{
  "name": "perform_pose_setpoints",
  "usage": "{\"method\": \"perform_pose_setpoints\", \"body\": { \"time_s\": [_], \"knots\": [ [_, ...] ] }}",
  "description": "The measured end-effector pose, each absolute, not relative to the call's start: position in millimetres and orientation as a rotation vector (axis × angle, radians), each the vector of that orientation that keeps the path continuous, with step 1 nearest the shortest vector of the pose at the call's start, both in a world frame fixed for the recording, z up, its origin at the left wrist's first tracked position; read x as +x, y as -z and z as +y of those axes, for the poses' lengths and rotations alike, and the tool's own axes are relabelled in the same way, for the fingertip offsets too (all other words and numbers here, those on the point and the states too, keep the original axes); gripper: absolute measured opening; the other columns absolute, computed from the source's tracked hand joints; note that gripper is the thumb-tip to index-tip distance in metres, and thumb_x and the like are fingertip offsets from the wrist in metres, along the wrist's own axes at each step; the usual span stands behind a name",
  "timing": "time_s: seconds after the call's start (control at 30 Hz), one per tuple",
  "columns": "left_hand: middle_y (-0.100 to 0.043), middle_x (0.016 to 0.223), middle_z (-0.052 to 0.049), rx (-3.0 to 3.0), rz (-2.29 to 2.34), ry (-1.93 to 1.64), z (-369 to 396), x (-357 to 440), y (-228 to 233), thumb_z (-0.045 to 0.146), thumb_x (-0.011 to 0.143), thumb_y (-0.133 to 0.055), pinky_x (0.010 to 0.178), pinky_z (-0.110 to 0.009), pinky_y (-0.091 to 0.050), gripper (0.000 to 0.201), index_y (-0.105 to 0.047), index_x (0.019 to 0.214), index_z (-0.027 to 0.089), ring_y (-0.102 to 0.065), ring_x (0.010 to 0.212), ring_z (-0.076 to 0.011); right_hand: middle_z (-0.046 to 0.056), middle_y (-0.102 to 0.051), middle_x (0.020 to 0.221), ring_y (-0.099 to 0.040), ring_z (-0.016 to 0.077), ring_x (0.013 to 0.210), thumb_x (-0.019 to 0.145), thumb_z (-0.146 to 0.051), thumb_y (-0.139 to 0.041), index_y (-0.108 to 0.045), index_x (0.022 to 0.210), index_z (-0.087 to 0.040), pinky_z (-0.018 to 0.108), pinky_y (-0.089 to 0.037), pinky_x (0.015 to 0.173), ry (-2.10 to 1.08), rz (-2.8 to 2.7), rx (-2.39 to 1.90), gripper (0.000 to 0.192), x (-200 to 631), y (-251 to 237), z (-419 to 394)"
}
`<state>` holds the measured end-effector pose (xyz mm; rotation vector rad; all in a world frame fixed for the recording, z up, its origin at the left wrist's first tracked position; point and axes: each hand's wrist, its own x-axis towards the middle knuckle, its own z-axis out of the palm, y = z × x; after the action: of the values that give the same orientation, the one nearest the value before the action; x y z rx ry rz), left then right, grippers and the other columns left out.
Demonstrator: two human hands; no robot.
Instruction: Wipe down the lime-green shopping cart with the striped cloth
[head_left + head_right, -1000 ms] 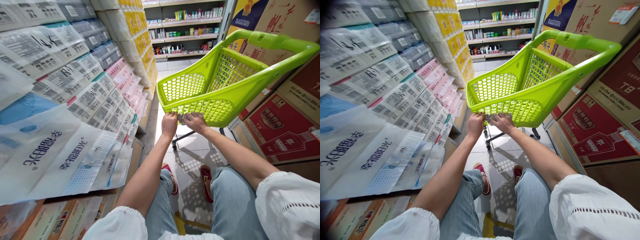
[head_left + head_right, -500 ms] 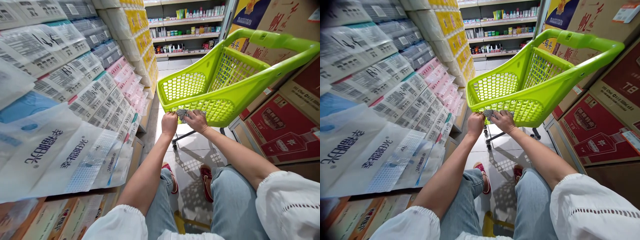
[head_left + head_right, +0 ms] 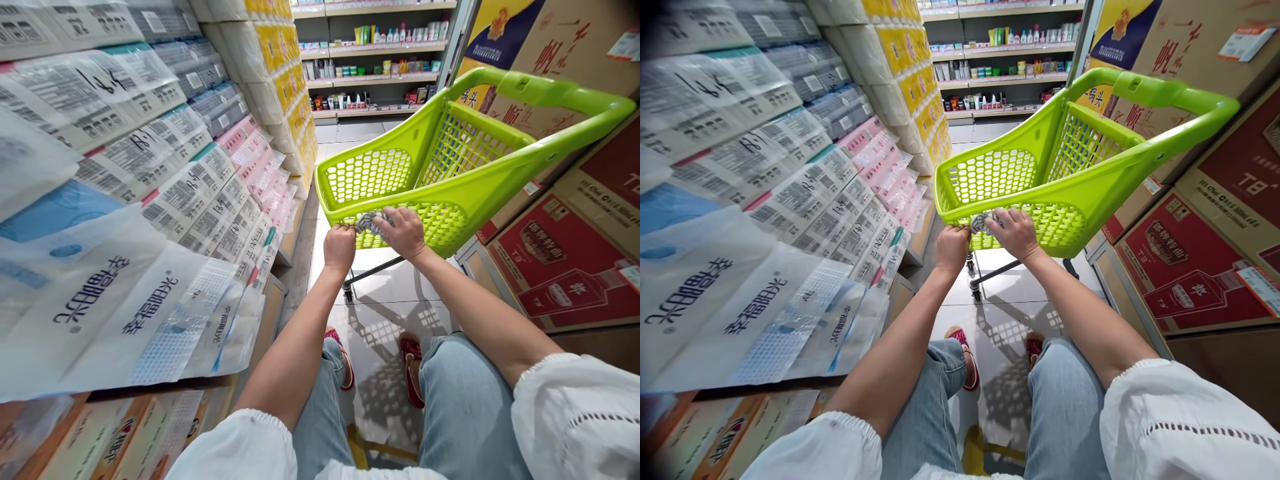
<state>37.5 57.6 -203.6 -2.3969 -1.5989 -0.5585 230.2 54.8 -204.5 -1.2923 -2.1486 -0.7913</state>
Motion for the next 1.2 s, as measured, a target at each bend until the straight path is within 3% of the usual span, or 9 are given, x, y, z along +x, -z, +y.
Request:
{"method": "perform_pose_setpoints", "body": {
  "time_s": [0.17,0.37,0.6,1.0,1.2],
  "knots": [
    [-0.068,0.086,-0.012,-2.381,-1.612,0.534,57,36,202,0.021,0.094,-0.037,0.073,-0.032,-0.045,0.032,-0.068,0.093,0.012,-0.059,0.088,-0.0228,0.008,-0.057,0.122,-0.045,0.0227,0.1,0.089,-0.037,-0.048,-0.059,0.117,-0.03,0.037,-0.029,0.083,0.864,-1.948,-1.319,0.031,234,182,58],
    [-0.068,0.083,-0.011,-2.374,-1.601,0.519,61,32,204,0.02,0.092,-0.041,0.075,-0.03,-0.045,0.028,-0.068,0.088,0.013,-0.059,0.085,-0.0207,0.003,-0.06,0.119,-0.046,0.0198,0.093,0.091,-0.03,-0.045,-0.061,0.113,-0.033,0.035,-0.029,0.081,0.798,-2.211,-1.267,0.027,225,227,57],
    [-0.068,0.083,-0.011,-2.345,-1.58,0.58,65,28,207,0.017,0.09,-0.044,0.073,-0.03,-0.047,0.025,-0.069,0.088,0.014,-0.06,0.085,-0.0205,0.004,-0.062,0.117,-0.049,0.0188,0.093,0.092,-0.024,-0.043,-0.065,0.104,-0.029,0.034,-0.029,0.078,0.627,-2.502,-1.253,0.025,214,264,51],
    [-0.068,0.084,-0.012,-2.378,-1.603,0.572,63,26,203,0.02,0.092,-0.042,0.071,-0.031,-0.046,0.028,-0.069,0.09,0.013,-0.06,0.085,-0.0216,0.008,-0.056,0.123,-0.045,0.0235,0.102,0.09,-0.037,-0.047,-0.059,0.119,-0.03,0.038,-0.029,0.086,0.791,-2.017,-1.338,0.033,228,183,58],
    [-0.068,0.086,-0.013,-2.371,-1.616,0.569,61,26,202,0.02,0.092,-0.041,0.072,-0.032,-0.046,0.028,-0.068,0.092,0.012,-0.06,0.086,-0.0229,0.005,-0.059,0.12,-0.047,0.0212,0.097,0.09,-0.032,-0.047,-0.063,0.113,-0.032,0.036,-0.03,0.083,0.738,-2.161,-1.303,0.028,228,215,59]
  ]
}}
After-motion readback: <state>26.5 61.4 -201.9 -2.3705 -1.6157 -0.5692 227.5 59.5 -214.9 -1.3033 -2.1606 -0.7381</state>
